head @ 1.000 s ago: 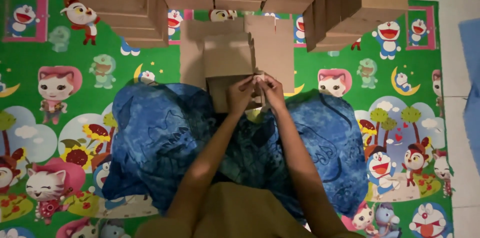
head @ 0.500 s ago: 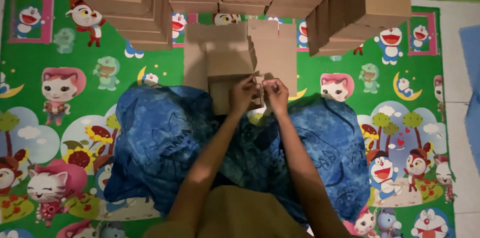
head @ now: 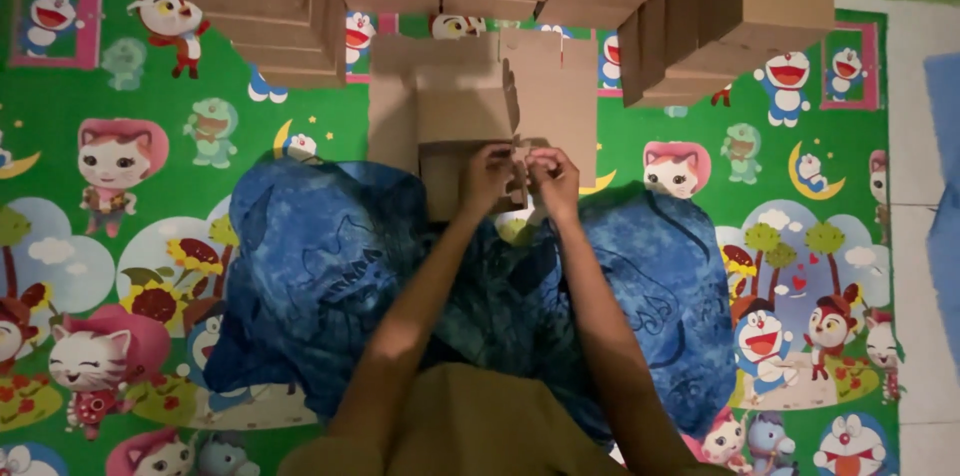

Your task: Folding flat cardboard templates into small rectangular boxes and stacking them.

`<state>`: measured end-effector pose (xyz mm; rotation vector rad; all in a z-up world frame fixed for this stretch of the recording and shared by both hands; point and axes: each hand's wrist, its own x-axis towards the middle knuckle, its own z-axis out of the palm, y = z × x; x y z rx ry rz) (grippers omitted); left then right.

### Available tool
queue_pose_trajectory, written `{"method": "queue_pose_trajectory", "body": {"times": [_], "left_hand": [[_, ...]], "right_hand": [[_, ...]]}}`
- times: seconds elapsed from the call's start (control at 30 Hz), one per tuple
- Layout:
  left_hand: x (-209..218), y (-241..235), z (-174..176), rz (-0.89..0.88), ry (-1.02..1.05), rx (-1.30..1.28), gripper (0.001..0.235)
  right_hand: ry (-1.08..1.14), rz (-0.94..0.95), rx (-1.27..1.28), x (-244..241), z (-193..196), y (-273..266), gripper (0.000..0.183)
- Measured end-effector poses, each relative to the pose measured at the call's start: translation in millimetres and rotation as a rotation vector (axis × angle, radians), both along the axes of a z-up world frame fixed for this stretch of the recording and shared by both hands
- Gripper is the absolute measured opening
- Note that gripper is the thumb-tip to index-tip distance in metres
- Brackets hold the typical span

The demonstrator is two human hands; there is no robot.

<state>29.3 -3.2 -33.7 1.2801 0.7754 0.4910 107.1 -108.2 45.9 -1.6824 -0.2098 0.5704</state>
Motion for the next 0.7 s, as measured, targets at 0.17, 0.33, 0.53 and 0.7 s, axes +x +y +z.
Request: {"method": "queue_pose_trajectory", "body": {"times": [0.17,0.33,0.53,0.7], "left_hand": [[5.0,4.6,-4.6,0.062,0.170,0.059,0.023],[8.0,2.5,-17.8,0.093,0.092,-0.051,0.022],[23.2,1.2,-81.9,0.073,0.031,-0.156,0.025],[30.0,5.0,-142.9,-0.078,0.161,-0.735,0.050]], "right_hand": [[0.088,-0.022,0.065,-4.2,-2.8,-1.5,0.029],[0.096,-0.003,0.083,-5.0,-0.2,-4.0,0.026],[0.126,0.030,0.109,-9.2,12.7,-1.7,0.025],[0.134,0.008,0.069,-7.9,6.9,-1.7,0.025]]}}
